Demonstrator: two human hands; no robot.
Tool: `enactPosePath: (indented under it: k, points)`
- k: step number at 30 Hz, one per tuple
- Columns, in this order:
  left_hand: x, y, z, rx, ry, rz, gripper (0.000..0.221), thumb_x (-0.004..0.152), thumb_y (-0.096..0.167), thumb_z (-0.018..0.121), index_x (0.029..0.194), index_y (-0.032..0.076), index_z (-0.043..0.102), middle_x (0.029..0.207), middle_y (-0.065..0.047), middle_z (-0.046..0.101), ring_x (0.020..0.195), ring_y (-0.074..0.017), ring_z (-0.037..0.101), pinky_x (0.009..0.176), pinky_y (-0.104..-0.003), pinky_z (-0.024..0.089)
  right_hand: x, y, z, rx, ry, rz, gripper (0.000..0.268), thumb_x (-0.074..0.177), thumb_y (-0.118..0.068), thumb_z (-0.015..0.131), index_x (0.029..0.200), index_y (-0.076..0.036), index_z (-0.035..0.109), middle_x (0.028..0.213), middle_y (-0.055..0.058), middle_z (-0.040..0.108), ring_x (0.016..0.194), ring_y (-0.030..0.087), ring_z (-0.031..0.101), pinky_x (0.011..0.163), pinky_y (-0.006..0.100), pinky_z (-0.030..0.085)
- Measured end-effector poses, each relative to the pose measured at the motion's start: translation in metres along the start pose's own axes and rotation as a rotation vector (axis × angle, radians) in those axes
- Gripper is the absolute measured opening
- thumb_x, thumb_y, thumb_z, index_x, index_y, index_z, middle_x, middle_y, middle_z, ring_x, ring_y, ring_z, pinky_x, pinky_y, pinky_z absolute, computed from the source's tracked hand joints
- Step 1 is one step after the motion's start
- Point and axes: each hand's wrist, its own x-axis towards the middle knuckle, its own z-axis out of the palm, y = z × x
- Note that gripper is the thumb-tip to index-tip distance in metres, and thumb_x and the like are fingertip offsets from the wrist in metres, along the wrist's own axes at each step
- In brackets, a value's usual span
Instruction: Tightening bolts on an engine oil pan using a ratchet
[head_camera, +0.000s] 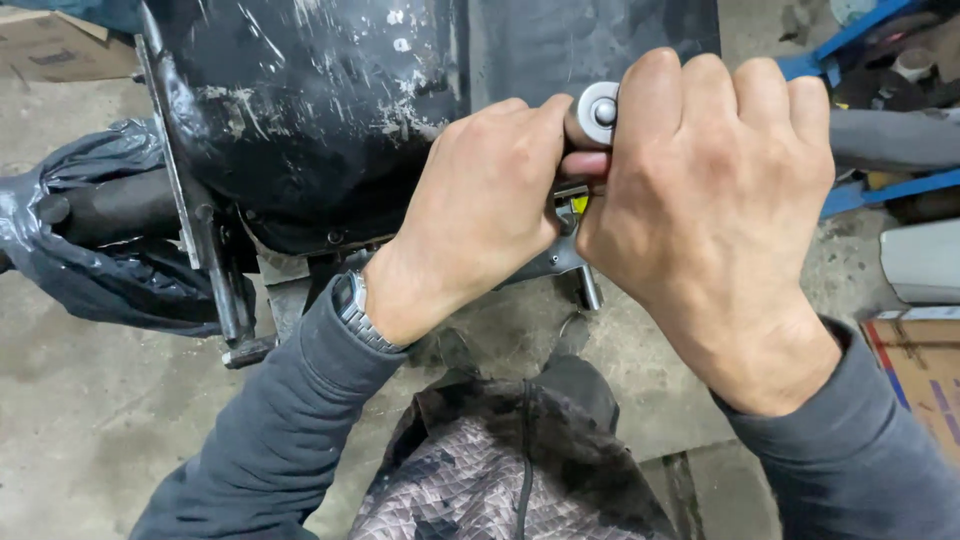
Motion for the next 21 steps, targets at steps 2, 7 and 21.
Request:
enactPosePath:
  k: [2, 7, 21]
  points:
    - [-0.002, 0.002, 0.002, 0.012, -0.031, -0.038, 0.025, 0.072, -0.004, 0.063, 0.091, 0.006, 0.050, 0.071, -0.013, 0.056, 0.064, -0.0365, 0.055, 0.052, -0.051, 0.042, -0.001, 0.002, 0.001, 0.029, 0.002, -0.002, 0.016, 0.096, -0.023, 0.059, 0.090, -0.015, 0.046, 0.081, 0.005, 0.049, 0.075, 0.026, 0.048, 0.074, 0.037, 0.038]
    - [-0.007, 0.011, -0.004, 0.048, -0.006, -0.041, 0.012, 0.086, 0.005, 0.062, 0.086, 0.007, 0.050, 0.071, -0.009, 0.058, 0.068, -0.0323, 0.053, 0.051, -0.048, 0.039, -0.001, -0.010, -0.013, 0.066, 0.029, 0.109, 0.039, 0.115, -0.042, 0.055, 0.088, -0.014, 0.049, 0.077, 0.006, 0.048, 0.070, 0.027, 0.049, 0.068, 0.038, 0.038]
    - [0.031, 0.072, 0.063, 0.219, 0.300, -0.126, 0.019, 0.086, -0.006, 0.054, 0.098, 0.009, 0.055, 0.079, -0.005, 0.058, 0.062, -0.0287, 0.058, 0.048, -0.042, 0.042, 0.003, 0.126, 0.052, 0.415, 0.085, -0.424, 0.026, 0.092, -0.018, 0.062, 0.117, -0.010, 0.063, 0.085, 0.001, 0.058, 0.077, 0.025, 0.055, 0.072, 0.036, 0.045]
